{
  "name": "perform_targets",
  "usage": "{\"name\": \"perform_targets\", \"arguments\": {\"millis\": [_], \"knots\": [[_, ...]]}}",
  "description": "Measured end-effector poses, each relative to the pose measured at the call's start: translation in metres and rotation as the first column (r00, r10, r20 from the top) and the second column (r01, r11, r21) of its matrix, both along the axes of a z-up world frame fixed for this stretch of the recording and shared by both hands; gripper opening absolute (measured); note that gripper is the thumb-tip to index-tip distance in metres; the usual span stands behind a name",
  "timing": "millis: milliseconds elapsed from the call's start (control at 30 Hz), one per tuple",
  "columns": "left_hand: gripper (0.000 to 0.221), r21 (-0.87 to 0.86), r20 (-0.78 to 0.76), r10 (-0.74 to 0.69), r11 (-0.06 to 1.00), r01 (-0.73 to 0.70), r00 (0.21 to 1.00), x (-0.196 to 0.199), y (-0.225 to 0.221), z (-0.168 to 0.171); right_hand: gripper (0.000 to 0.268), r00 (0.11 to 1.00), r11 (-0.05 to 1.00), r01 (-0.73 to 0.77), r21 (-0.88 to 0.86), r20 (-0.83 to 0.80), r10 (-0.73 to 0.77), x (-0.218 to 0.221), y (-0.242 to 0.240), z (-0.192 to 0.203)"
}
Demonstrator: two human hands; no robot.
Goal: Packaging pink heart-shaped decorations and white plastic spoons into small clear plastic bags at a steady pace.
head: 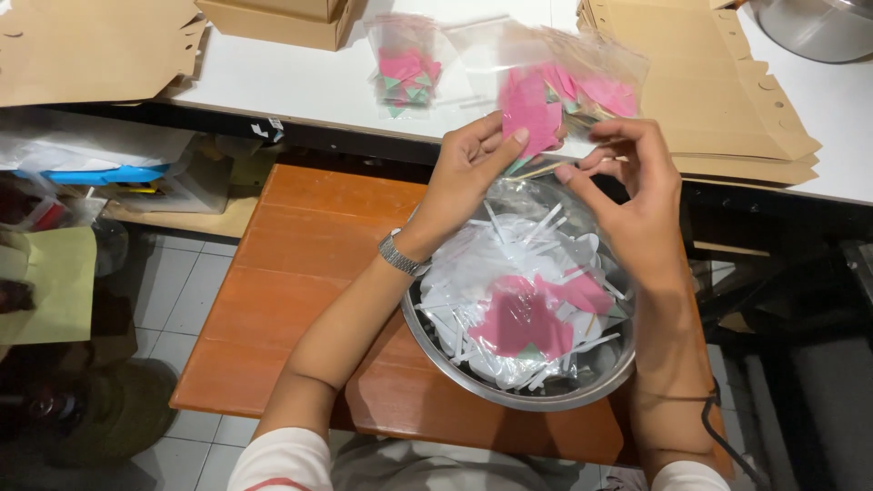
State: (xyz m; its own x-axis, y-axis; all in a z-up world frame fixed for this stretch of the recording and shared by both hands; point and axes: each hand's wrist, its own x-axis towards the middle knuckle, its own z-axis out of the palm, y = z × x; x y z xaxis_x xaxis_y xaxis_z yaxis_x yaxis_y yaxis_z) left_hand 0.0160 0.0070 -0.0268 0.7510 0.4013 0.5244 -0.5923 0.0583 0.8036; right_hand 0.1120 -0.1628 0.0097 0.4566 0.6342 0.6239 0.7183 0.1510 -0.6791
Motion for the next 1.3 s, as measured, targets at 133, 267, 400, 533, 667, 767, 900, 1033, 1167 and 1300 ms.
{"name": "perform_targets", "arguments": {"millis": [133,267,400,533,667,767,900,1033,1167,1300], "knots": [[0.039,-0.03,-0.03,-0.048,0.998,0.047,0.998,-0.002,-0.003,0.002,0.022,0.975,0.994,-0.11,-0.014,-0.196,0.105,0.014,0.003,-0.015],[0.035,-0.061,0.001,0.017,0.998,-0.017,1.0,-0.011,-0.013,0.017,0.006,0.973,0.972,-0.173,-0.159,-0.183,0.143,0.015,0.006,-0.019],[0.04,-0.022,0.036,0.181,0.983,-0.18,0.983,-0.021,0.006,0.026,0.01,0.965,0.933,-0.226,-0.281,-0.198,0.174,0.015,0.004,-0.012],[0.038,-0.033,0.044,0.218,0.976,-0.217,0.975,-0.018,0.007,0.024,0.01,0.956,0.913,-0.235,-0.334,-0.252,0.153,0.01,0.006,-0.009],[0.026,-0.12,0.129,0.205,0.975,-0.19,0.97,-0.009,0.01,0.015,0.011,0.957,0.904,-0.233,-0.36,-0.251,0.146,0.01,0.006,-0.009],[0.022,-0.178,0.103,0.217,0.964,-0.197,0.971,-0.009,0.011,0.016,0.011,0.945,0.902,-0.26,-0.345,-0.282,0.165,0.015,0.007,-0.013],[0.045,-0.209,0.076,0.23,0.955,-0.21,0.97,-0.013,0.013,0.017,0.009,0.9,0.895,-0.382,-0.231,-0.313,0.304,0.016,0.005,-0.012],[0.053,-0.221,0.05,0.296,0.935,-0.278,0.954,-0.013,0.019,0.018,0.006,0.859,0.929,-0.365,-0.064,-0.409,0.31,0.016,0.001,-0.005],[0.058,-0.062,-0.004,0.327,0.943,-0.326,0.945,0.001,0.034,0.0,0.034,0.87,0.973,-0.047,0.228,-0.47,0.152,0.04,0.004,-0.01],[0.017,0.612,-0.159,0.364,0.766,-0.198,0.918,-0.004,0.025,0.005,0.032,0.904,0.93,0.19,0.315,-0.426,-0.041,0.076,0.001,-0.025]]}}
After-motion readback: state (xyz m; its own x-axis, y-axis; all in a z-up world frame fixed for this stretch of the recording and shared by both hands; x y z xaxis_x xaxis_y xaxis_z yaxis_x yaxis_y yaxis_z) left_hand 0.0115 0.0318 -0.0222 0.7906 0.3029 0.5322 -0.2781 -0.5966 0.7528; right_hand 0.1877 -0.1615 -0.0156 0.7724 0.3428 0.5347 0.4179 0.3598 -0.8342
